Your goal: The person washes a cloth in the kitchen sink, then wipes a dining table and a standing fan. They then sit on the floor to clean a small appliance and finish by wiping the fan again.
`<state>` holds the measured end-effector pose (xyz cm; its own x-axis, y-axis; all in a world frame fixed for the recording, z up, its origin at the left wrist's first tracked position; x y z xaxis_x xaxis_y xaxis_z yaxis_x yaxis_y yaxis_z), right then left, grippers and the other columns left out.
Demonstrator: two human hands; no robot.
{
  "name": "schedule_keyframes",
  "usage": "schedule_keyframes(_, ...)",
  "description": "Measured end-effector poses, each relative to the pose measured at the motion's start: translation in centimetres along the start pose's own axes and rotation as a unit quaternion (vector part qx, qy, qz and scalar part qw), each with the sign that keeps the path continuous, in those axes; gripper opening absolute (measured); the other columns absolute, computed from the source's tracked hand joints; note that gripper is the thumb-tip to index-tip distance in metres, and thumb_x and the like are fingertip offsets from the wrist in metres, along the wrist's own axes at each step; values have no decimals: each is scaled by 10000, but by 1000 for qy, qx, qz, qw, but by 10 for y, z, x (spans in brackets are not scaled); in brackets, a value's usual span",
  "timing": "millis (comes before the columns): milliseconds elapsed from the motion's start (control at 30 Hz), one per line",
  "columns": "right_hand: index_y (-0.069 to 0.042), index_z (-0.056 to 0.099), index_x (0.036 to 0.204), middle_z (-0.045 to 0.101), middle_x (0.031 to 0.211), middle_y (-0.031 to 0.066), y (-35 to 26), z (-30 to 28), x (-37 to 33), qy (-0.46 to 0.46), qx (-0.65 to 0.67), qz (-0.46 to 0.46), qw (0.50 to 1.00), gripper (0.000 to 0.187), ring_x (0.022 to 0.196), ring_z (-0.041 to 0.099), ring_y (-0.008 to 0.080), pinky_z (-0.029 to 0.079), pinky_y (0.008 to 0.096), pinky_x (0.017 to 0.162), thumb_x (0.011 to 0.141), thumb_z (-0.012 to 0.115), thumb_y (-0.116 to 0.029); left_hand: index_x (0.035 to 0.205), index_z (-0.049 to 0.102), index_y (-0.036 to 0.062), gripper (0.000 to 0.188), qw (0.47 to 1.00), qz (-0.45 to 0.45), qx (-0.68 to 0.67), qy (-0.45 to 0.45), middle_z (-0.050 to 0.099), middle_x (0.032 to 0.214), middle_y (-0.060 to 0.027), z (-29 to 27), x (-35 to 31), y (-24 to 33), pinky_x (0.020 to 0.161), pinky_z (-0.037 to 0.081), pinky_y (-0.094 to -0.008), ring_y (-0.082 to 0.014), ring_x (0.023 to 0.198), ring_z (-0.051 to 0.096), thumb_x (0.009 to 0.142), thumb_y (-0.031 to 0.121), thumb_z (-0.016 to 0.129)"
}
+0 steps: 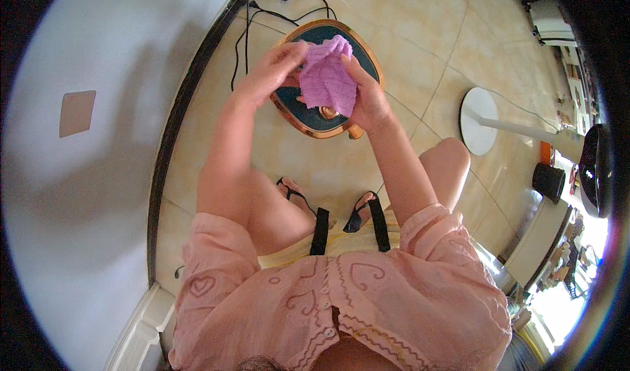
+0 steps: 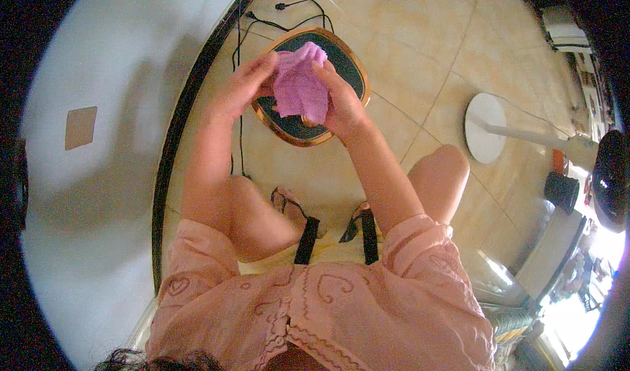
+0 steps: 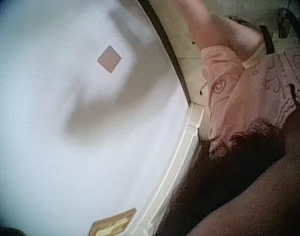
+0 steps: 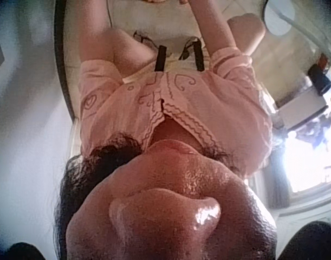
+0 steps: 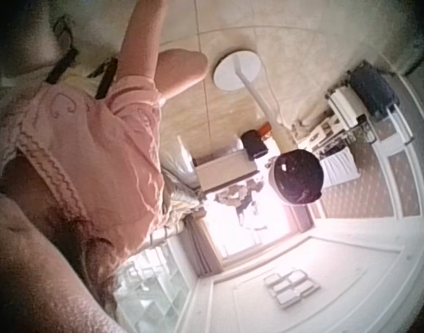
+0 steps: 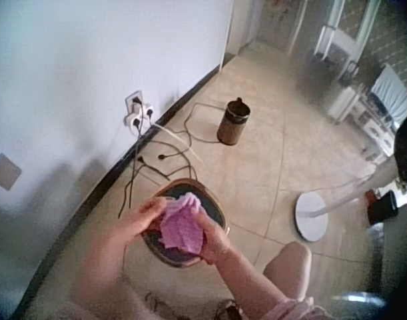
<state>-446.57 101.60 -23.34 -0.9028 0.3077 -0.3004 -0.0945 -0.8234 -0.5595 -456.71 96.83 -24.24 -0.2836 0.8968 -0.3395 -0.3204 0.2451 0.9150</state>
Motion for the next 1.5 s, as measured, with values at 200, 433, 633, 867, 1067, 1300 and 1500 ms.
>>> schedule_keyframes(200,-73,310,1262,473,1138,143,-6,-22,-1,108,-151,-48,981,471,1020,511,241,455,348,835,887,439,-328,1081,526,13,337,999,21,22,34,598,857,-50,-3,4,-4,641,500,-232,-105,724,582,831,233,576)
schedule_keyframes(433,-94,401,1218,438,1162,185,-45,49,-30,186,-727,-352,559,565,1027,460,360,415,378,858,704,638,-93,988,561,-6,234,989,6,48,143,605,751,-64,-15,-3,4,573,507,-240,-111,656,585,835,172,563)
schedule_keyframes(633,-120,507,1083,473,1071,162,-17,5,22,71,-747,-264,607,345,979,481,350,427,379,822,744,517,-55,1020,558,1,247,984,65,103,128,604,820,-102,-20,10,-5,589,505,-254,-150,690,598,822,148,564)
schedule_keyframes(867,-111,560,1028,512,1011,144,-58,-20,62,93,-746,-317,579,361,954,493,330,413,370,852,689,549,13,1305,294,74,647,751,131,608,224,343,1283,-225,-32,-4,-15,960,300,-434,-368,1177,343,792,353,572)
schedule_keyframes(1067,-106,569,1020,526,987,136,-74,-51,46,91,-736,-317,591,315,909,517,313,429,357,808,713,570,-34,1335,107,-5,832,818,111,539,164,156,1362,-252,-41,4,-34,1000,253,-435,-384,1245,226,781,402,575)
schedule_keyframes(1300,-84,569,1027,531,974,134,-77,-88,-24,141,-736,-253,612,335,899,530,288,441,332,769,705,549,4,1322,104,-36,842,808,97,553,176,154,1361,-244,-45,7,-38,1024,245,-391,-346,1259,217,778,387,588)
schedule_keyframes(1500,-49,566,1007,537,968,124,-45,-91,-75,243,-646,-239,683,333,818,560,265,460,319,677,690,549,54,1324,94,-31,847,824,42,544,152,194,1336,-247,-45,6,-38,1010,273,-393,-346,1244,245,789,433,559)
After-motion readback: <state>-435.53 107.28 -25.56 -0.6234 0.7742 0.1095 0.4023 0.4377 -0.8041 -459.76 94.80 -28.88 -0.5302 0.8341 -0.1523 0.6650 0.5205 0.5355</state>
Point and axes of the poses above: each hand's wrist, its own x-axis towards the middle knuckle, its own z-axis out of the palm, y = z × x, the point moved 8 cm from there along x, towards the middle knuckle
